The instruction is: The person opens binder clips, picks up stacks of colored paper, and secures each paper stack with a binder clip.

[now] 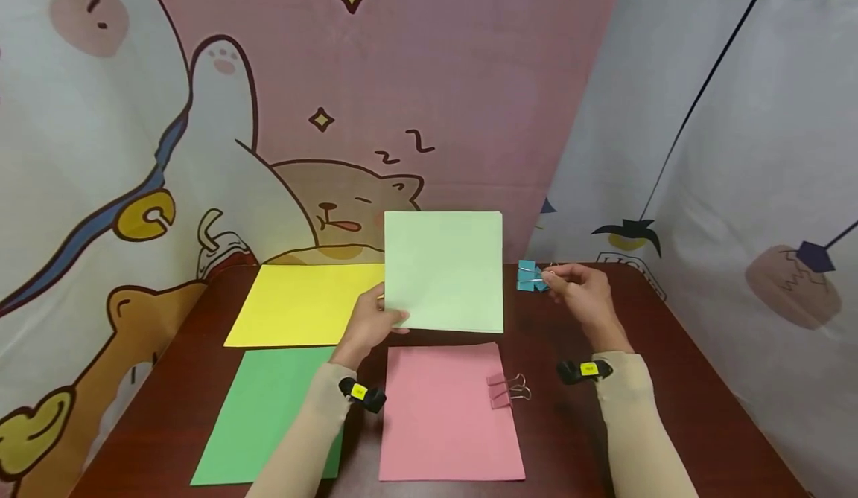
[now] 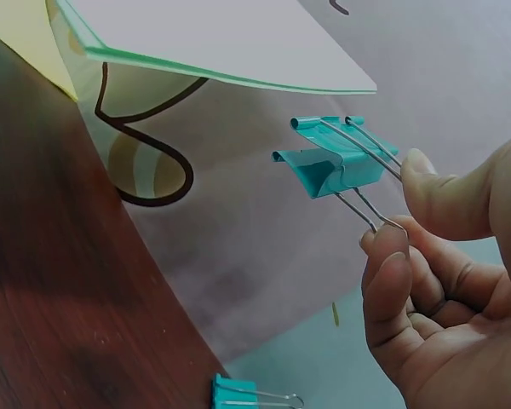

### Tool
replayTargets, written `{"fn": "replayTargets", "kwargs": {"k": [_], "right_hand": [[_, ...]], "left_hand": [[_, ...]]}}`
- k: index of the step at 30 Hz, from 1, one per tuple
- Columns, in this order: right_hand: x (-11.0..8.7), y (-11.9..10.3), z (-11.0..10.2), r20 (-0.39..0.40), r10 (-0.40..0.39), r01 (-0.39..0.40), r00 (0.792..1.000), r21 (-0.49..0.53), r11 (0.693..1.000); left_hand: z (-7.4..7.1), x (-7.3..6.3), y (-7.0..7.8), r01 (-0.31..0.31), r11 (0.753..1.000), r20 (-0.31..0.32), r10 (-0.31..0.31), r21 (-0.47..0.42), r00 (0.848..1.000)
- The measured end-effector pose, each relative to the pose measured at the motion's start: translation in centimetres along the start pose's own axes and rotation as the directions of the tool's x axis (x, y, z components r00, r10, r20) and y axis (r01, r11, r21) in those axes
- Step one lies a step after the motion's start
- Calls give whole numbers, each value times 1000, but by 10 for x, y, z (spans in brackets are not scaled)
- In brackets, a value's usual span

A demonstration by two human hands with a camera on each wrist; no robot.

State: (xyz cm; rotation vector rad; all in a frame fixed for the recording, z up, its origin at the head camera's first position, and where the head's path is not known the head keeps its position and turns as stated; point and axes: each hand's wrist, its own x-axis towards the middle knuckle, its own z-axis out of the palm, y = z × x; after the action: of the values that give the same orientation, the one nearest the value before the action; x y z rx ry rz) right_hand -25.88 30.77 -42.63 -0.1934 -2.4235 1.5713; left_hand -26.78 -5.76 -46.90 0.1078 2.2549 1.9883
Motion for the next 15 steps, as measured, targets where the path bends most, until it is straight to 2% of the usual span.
{"fn": "replayTargets", "kwargs": {"k": [7, 15], "right_hand": [[2, -2, 10, 20, -14, 14, 1000, 39, 999], [-2, -6, 15, 37, -22, 21, 999, 21, 1000]], "left_hand": [[-2, -1, 0, 4, 1000, -3, -4, 0, 1000], [-1, 0, 0, -3, 1000, 7, 3, -4, 1000]]}}
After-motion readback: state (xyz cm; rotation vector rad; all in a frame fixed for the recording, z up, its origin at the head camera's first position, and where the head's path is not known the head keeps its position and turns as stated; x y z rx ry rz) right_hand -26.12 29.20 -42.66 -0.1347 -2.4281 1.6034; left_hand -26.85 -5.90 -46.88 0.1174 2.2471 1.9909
